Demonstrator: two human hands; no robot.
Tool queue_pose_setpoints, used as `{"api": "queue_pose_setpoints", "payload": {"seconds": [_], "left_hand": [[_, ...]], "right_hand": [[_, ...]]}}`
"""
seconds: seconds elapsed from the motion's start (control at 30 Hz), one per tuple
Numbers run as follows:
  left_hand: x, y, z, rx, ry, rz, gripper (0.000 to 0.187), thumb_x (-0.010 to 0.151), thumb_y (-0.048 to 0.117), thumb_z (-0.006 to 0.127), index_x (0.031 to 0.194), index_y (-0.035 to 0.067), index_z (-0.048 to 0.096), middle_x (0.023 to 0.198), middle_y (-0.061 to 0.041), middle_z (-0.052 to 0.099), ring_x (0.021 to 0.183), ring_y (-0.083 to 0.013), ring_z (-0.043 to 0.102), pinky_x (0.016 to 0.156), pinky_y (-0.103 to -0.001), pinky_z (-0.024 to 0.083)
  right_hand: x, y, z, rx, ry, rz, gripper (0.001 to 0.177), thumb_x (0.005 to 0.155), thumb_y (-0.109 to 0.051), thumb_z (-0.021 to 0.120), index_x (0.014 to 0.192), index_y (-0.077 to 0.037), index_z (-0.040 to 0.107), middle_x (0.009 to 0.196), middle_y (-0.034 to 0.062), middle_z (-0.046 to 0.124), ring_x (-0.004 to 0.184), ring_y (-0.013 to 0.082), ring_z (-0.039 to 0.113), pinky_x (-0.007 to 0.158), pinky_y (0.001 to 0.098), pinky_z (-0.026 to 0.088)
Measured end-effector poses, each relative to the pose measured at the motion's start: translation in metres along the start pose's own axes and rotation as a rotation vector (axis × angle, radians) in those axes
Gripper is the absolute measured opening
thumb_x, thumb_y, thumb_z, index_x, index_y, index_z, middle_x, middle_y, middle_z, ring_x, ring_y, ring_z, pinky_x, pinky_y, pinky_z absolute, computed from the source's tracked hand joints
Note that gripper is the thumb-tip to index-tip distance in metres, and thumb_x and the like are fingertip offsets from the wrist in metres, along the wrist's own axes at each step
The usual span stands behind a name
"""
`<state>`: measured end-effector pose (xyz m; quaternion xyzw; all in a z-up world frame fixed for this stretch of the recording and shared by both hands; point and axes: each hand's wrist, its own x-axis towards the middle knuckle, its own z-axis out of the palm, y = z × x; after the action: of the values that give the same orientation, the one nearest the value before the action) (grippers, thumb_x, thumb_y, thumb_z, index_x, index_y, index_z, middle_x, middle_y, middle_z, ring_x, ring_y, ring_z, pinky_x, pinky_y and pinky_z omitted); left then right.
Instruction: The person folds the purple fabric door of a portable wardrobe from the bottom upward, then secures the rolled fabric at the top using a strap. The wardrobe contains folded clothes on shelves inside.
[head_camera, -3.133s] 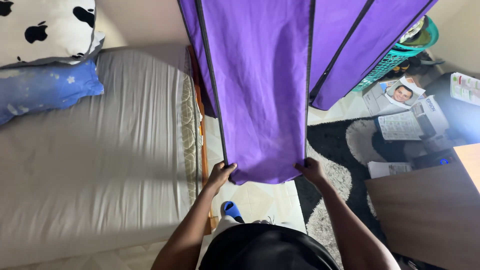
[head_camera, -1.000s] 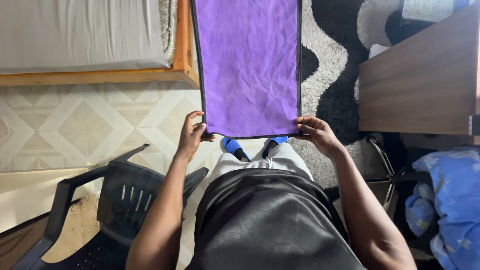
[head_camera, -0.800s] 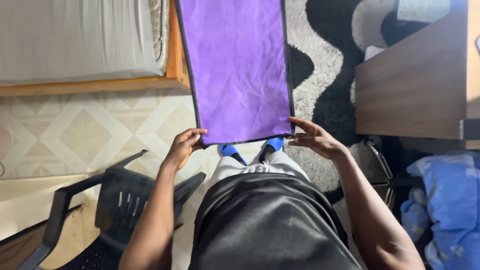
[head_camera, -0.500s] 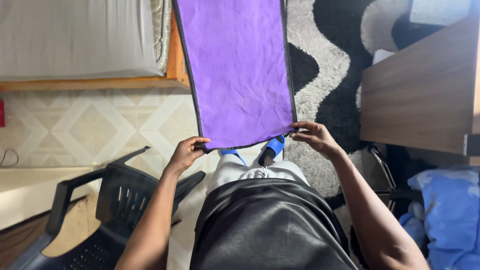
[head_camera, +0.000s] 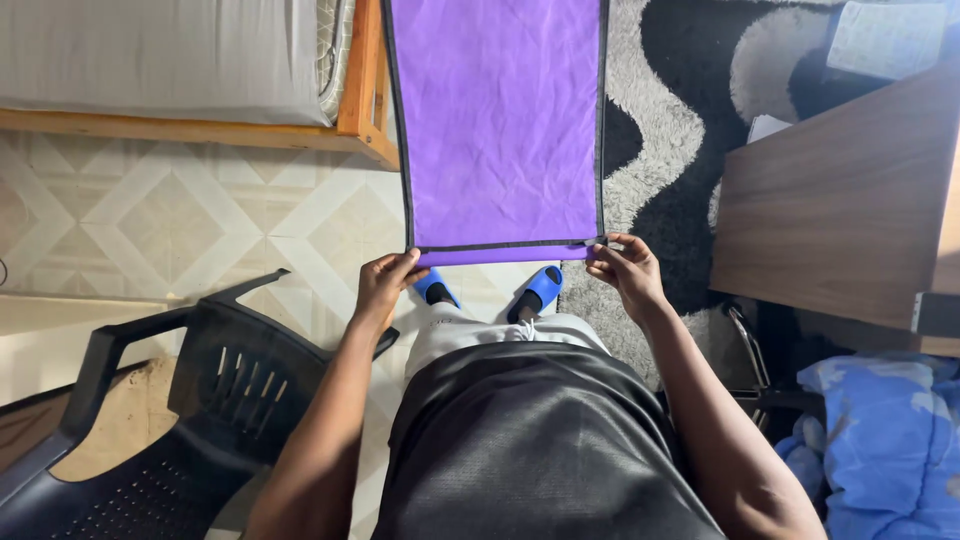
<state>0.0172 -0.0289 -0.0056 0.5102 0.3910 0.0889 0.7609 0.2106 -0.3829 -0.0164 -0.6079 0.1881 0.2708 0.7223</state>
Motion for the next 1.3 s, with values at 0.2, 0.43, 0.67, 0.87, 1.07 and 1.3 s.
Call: {"api": "queue_pose_setpoints", "payload": {"seconds": [0.2, 0.43, 0.67, 0.87, 1.07, 1.3], "left_hand": [[-0.002, 0.03, -0.006, -0.036, 0.049, 0.091, 0.026, 0.093, 0.002, 0.074, 0.117, -0.003, 0.067, 0.089, -0.014, 0.065, 0.083, -0.02, 0.071, 0.084, -0.04, 0.067], [0.028, 0.032, -0.047, 0.077, -0.107, 0.182, 0.015, 0.097, -0.001, 0.068, 0.097, 0.002, 0.053, 0.087, -0.012, 0.057, 0.082, -0.0244, 0.073, 0.077, -0.039, 0.069], [0.03, 0.058, -0.074, 0.156, -0.21, 0.099, 0.02, 0.087, -0.001, 0.079, 0.107, -0.003, 0.074, 0.086, -0.013, 0.069, 0.077, -0.0209, 0.076, 0.077, -0.036, 0.067], [0.04, 0.073, -0.096, 0.27, -0.342, 0.1, 0.047, 0.076, -0.001, 0.088, 0.12, 0.0, 0.073, 0.098, -0.007, 0.07, 0.084, -0.0096, 0.072, 0.084, -0.027, 0.064], [0.047, 0.073, -0.106, 0.234, -0.345, 0.091, 0.034, 0.084, 0.002, 0.083, 0.117, -0.001, 0.074, 0.099, -0.01, 0.072, 0.086, -0.0143, 0.074, 0.087, -0.032, 0.063], [0.048, 0.067, -0.103, 0.177, -0.251, 0.083, 0.019, 0.093, 0.009, 0.08, 0.105, -0.004, 0.074, 0.093, -0.015, 0.071, 0.086, -0.023, 0.075, 0.087, -0.041, 0.065]], "right_hand": [[-0.023, 0.002, 0.036, -0.114, -0.018, -0.105, 0.026, 0.094, -0.003, 0.074, 0.114, -0.005, 0.056, 0.08, 0.0085, 0.063, 0.072, 0.0256, 0.076, 0.074, 0.0431, 0.068], [-0.04, 0.003, 0.067, -0.194, -0.062, -0.141, 0.026, 0.096, -0.005, 0.072, 0.115, -0.008, 0.054, 0.08, 0.0086, 0.062, 0.061, 0.0285, 0.074, 0.063, 0.0457, 0.068], [-0.065, -0.002, 0.091, -0.212, -0.064, -0.081, 0.02, 0.096, -0.007, 0.073, 0.111, -0.004, 0.06, 0.084, 0.01, 0.066, 0.068, 0.0269, 0.076, 0.067, 0.045, 0.068], [-0.077, -0.004, 0.101, -0.201, -0.078, -0.078, 0.039, 0.088, -0.003, 0.08, 0.123, 0.005, 0.064, 0.095, 0.0133, 0.073, 0.084, 0.0228, 0.076, 0.084, 0.0417, 0.065], [-0.066, 0.011, 0.091, -0.155, -0.141, -0.088, 0.041, 0.09, -0.001, 0.076, 0.127, 0.008, 0.062, 0.102, 0.0158, 0.074, 0.092, 0.0231, 0.076, 0.09, 0.0405, 0.063], [-0.058, 0.022, 0.098, -0.075, -0.049, -0.045, 0.021, 0.098, -0.013, 0.074, 0.109, 0.004, 0.066, 0.095, 0.0157, 0.076, 0.088, 0.0258, 0.078, 0.085, 0.0402, 0.066]]}}
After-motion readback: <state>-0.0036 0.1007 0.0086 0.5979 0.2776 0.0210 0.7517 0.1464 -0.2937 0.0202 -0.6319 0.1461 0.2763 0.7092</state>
